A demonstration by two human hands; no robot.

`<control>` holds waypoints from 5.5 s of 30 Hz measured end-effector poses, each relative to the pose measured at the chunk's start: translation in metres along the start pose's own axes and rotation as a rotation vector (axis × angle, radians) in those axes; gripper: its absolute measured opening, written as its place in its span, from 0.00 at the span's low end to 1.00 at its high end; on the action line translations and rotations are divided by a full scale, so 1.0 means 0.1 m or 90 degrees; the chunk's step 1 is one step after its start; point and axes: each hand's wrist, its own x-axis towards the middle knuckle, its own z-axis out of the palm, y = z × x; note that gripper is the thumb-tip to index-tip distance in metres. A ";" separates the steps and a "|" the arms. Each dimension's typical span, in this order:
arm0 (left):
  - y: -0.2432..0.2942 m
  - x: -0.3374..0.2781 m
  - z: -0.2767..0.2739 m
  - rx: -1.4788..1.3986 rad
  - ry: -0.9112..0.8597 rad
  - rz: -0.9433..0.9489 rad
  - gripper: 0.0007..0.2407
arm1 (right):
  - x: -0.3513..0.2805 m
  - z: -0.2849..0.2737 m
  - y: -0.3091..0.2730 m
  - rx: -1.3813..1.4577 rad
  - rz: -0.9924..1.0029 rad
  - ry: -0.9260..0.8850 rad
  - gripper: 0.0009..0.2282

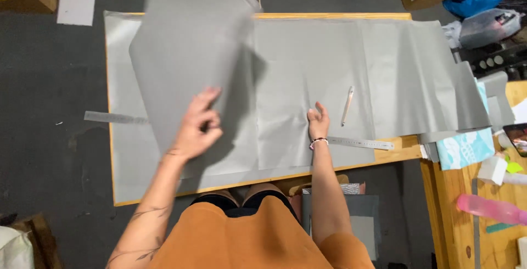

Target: The person measures and marks a large sheet of gray fabric on a wooden table using a metal ruler and a pencil. They then use scissors to cut the fabric along the marked lines and fold the resulting pieces.

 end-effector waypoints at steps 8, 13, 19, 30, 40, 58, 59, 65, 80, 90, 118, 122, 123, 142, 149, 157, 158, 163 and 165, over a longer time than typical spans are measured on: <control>-0.59 -0.67 1.10 0.295 -0.316 -0.111 0.04 | -0.29 0.00 -0.59 -0.108 0.046 -0.106 0.20; -0.72 -0.92 1.35 0.288 -0.386 -0.084 0.05 | -0.19 0.05 -0.55 -0.220 0.120 -0.142 0.22; -0.84 -1.11 1.53 0.335 -0.448 0.021 0.07 | 0.12 -0.02 -0.07 -0.254 0.077 -0.148 0.21; -0.93 -0.80 0.48 0.518 0.135 -0.202 0.13 | 0.29 -0.14 0.29 -0.184 0.079 -0.104 0.07; -1.82 -1.36 -0.10 0.043 0.193 -0.865 0.34 | -0.18 -0.03 -0.47 -0.243 0.098 -0.121 0.33; 0.27 0.20 1.66 -0.245 -0.195 -0.575 0.36 | -1.10 0.33 -1.55 0.237 0.354 -0.228 0.47; 0.31 0.20 1.66 -0.196 -0.215 -0.562 0.37 | -0.89 0.34 -1.17 0.238 0.348 -0.274 0.48; -0.19 -0.20 1.68 0.111 -0.032 -0.359 0.22 | -0.37 0.26 -0.20 0.032 0.231 -0.257 0.38; -0.45 -0.21 1.71 0.038 -0.075 -0.702 0.36 | -0.99 -0.39 -1.11 -0.140 0.179 -0.259 0.47; -0.60 -0.36 1.83 -0.398 -0.215 -0.870 0.13 | -1.73 -1.21 -0.99 0.347 0.330 -0.190 0.33; 2.89 -2.02 4.78 -0.234 -0.709 -0.719 0.17 | -3.64 -6.55 1.64 0.993 -0.200 0.719 0.23; 2.72 -2.31 4.99 -0.239 -0.716 -0.687 0.16 | -3.03 -7.38 2.29 0.946 -0.002 0.858 0.25; 2.65 -2.37 4.97 -0.237 -0.723 -0.634 0.15 | -2.85 -7.51 2.55 0.857 0.162 0.973 0.28; 2.24 -2.46 4.66 -0.207 -0.504 -0.609 0.13 | -2.28 -5.14 2.35 0.911 0.308 0.431 0.07; 1.79 -2.23 4.01 -0.218 -0.438 -0.556 0.12 | -1.97 -3.57 1.43 0.704 0.268 0.190 0.07; 0.59 -2.07 2.78 -0.120 -0.318 -0.535 0.12 | -1.86 -2.20 0.76 0.495 0.210 0.105 0.09; 0.44 -2.01 2.63 -0.060 -0.316 -0.526 0.11 | -1.86 -2.03 0.63 0.447 0.213 0.102 0.08; 0.00 -1.66 1.85 0.086 -0.285 -0.505 0.10 | -1.70 -1.12 0.45 0.301 0.192 0.055 0.06; -0.24 -1.56 1.59 0.167 -0.265 -0.458 0.09 | -1.59 -0.77 0.49 0.213 0.115 0.025 0.05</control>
